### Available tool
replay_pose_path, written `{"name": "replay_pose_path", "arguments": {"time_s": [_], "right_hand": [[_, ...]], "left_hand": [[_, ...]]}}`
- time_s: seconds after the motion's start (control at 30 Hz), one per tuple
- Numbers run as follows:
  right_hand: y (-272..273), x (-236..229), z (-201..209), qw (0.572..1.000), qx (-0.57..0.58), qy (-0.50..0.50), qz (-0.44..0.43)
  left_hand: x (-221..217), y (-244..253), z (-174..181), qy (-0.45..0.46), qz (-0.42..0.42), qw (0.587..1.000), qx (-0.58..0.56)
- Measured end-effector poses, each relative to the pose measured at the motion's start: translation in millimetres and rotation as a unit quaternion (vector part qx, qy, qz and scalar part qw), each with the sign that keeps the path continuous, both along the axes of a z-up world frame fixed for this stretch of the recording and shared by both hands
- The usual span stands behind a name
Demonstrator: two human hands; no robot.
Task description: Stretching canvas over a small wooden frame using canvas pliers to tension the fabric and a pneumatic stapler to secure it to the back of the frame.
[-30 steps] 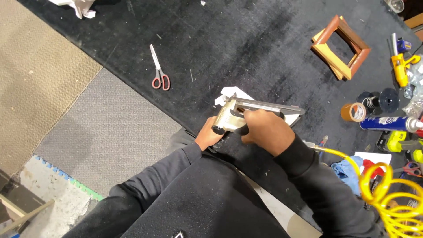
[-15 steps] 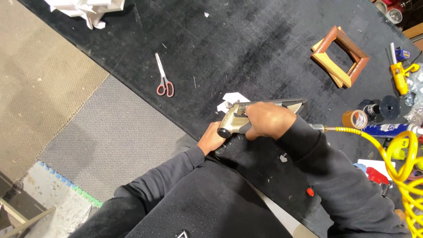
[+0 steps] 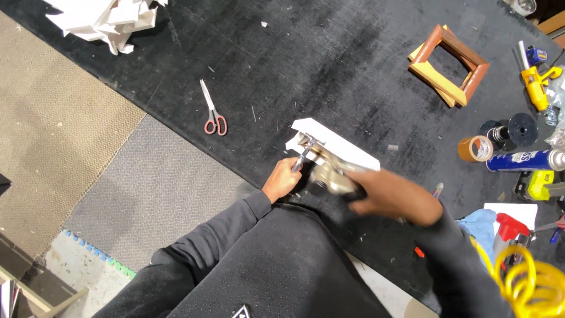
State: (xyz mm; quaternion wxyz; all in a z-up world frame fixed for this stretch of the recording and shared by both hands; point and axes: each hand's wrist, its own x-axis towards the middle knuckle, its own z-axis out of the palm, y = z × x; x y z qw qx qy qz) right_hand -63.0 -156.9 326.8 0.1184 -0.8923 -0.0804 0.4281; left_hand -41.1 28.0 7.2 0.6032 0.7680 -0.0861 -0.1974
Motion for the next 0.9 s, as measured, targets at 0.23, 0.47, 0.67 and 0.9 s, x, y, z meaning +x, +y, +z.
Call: {"name": "replay_pose_path", "arguments": {"time_s": [0.23, 0.47, 0.67, 0.9], "right_hand": [[-108.1, -73.8, -105.3, 0.984, 0.029, 0.083, -0.155], [-219.2, -162.4, -351.1, 0.926, -0.013, -0.039, -0.374], [-216.8, -169.7, -405.2, 0.860, -0.039, -0.138, -0.490], [-153.6, -145.2, -318.5, 0.782, 0.003, -0.264, -0.565]], "left_hand": [[12.4, -6.4, -1.0, 0.011, -0.002, 1.000, 0.008], [24.8, -4.6, -9.8, -0.008, -0.020, 1.000, 0.015], [22.0, -3.2, 4.0, -0.010, -0.018, 0.999, 0.037], [26.6, -5.1, 9.8, -0.009, -0.021, 0.999, 0.035]]}}
